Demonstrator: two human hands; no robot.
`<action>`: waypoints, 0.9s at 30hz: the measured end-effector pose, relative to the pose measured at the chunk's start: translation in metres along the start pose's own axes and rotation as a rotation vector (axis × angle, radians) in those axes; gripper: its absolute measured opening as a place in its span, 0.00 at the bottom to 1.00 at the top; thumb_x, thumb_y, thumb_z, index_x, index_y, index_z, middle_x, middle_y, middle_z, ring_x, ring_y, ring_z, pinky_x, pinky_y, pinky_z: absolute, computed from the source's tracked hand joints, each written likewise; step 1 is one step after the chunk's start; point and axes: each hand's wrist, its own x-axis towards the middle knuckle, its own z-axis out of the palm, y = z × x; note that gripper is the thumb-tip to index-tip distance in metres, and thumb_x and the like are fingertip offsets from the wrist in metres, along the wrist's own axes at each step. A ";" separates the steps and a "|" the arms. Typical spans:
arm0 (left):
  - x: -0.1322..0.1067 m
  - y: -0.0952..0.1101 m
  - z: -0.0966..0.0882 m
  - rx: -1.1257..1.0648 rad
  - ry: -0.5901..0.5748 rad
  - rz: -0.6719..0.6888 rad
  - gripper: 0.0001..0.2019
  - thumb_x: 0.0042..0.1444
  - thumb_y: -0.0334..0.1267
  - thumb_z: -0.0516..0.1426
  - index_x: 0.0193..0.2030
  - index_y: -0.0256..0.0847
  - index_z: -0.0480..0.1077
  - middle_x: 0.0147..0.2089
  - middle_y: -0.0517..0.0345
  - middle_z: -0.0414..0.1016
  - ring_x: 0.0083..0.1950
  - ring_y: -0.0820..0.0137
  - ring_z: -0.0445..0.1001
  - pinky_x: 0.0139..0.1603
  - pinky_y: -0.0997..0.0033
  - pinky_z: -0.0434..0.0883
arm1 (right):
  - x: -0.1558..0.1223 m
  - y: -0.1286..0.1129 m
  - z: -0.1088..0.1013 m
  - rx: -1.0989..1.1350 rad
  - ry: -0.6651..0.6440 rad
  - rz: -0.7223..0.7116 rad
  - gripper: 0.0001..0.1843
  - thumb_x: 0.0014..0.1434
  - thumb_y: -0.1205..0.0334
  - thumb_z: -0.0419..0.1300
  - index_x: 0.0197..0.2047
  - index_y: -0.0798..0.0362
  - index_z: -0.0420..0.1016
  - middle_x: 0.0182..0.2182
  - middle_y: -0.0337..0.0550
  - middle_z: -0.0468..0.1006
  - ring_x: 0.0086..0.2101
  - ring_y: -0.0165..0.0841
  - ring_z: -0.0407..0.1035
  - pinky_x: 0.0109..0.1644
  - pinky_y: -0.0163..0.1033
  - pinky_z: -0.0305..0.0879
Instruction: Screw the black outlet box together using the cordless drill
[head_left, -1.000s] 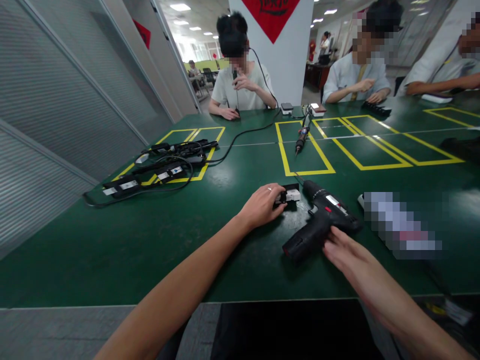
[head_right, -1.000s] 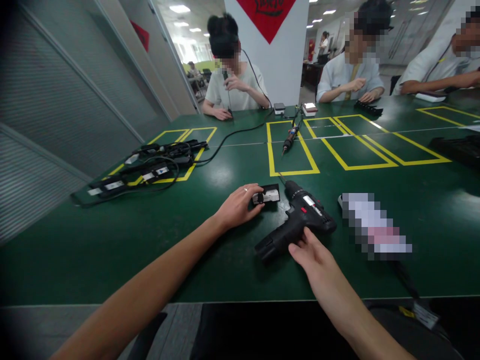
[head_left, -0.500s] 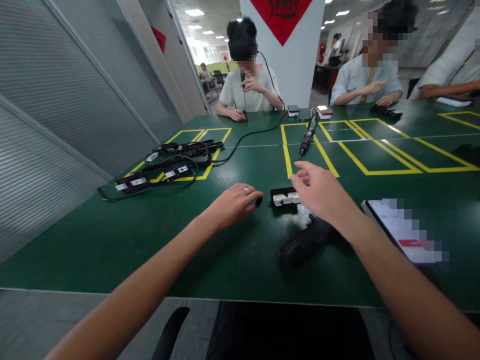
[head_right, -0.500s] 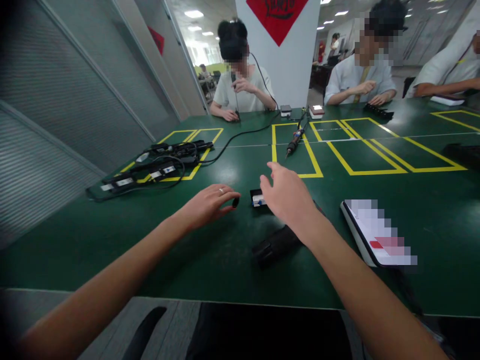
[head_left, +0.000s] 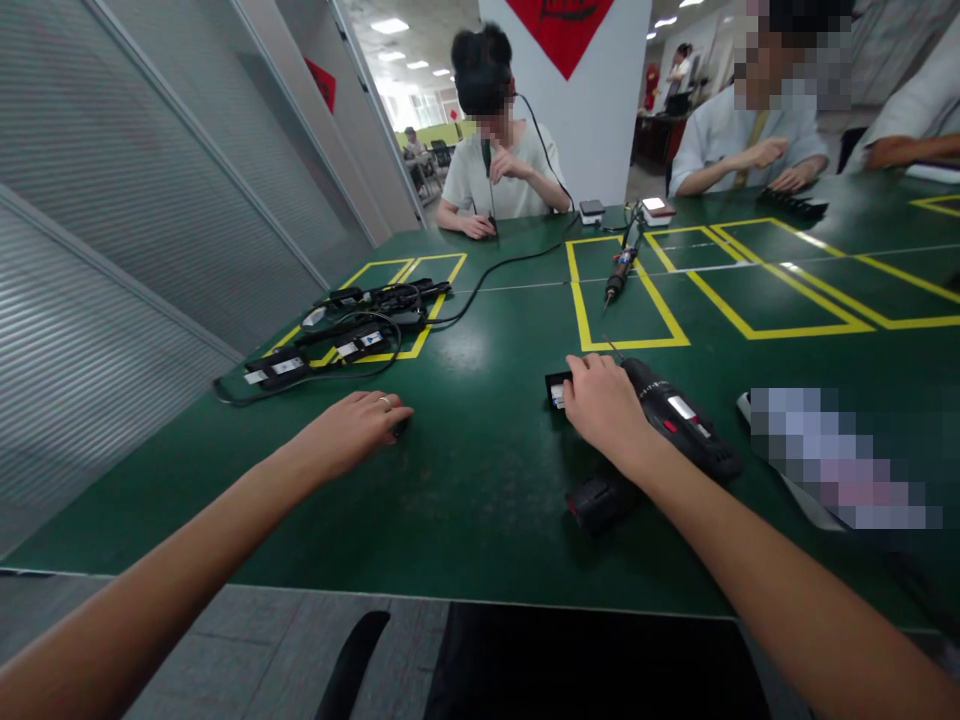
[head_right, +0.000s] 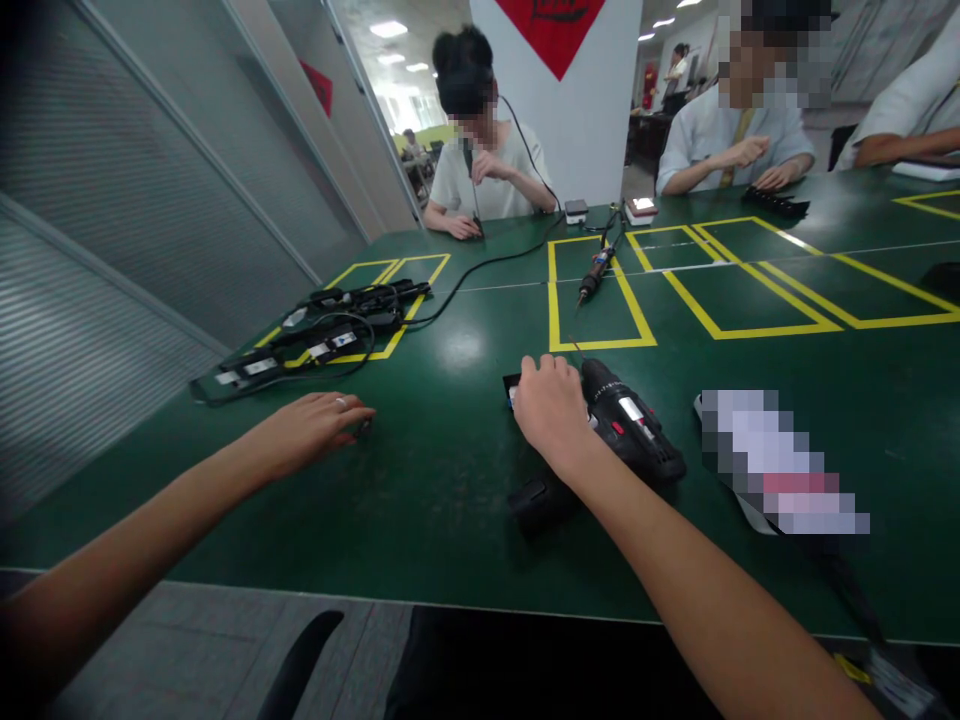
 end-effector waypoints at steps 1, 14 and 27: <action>0.004 0.000 -0.001 -0.042 -0.009 0.002 0.18 0.57 0.34 0.53 0.55 0.45 0.68 0.53 0.49 0.73 0.55 0.58 0.70 0.57 0.57 0.63 | 0.000 0.002 0.000 0.001 0.005 -0.008 0.13 0.64 0.61 0.56 0.50 0.56 0.70 0.44 0.47 0.74 0.45 0.40 0.70 0.46 0.49 0.68; -0.015 -0.012 -0.007 -0.185 -0.162 -0.138 0.32 0.51 0.41 0.58 0.64 0.45 0.59 0.60 0.46 0.66 0.56 0.54 0.70 0.56 0.54 0.66 | 0.002 0.017 0.008 0.106 0.002 0.002 0.13 0.65 0.60 0.56 0.50 0.56 0.70 0.47 0.48 0.74 0.46 0.40 0.70 0.46 0.49 0.69; 0.131 0.141 -0.025 -0.390 0.383 0.257 0.24 0.56 0.35 0.57 0.61 0.44 0.60 0.68 0.49 0.57 0.65 0.58 0.62 0.64 0.53 0.62 | 0.000 0.031 0.002 0.205 -0.006 -0.007 0.13 0.65 0.63 0.56 0.51 0.56 0.70 0.47 0.47 0.74 0.43 0.37 0.72 0.45 0.48 0.70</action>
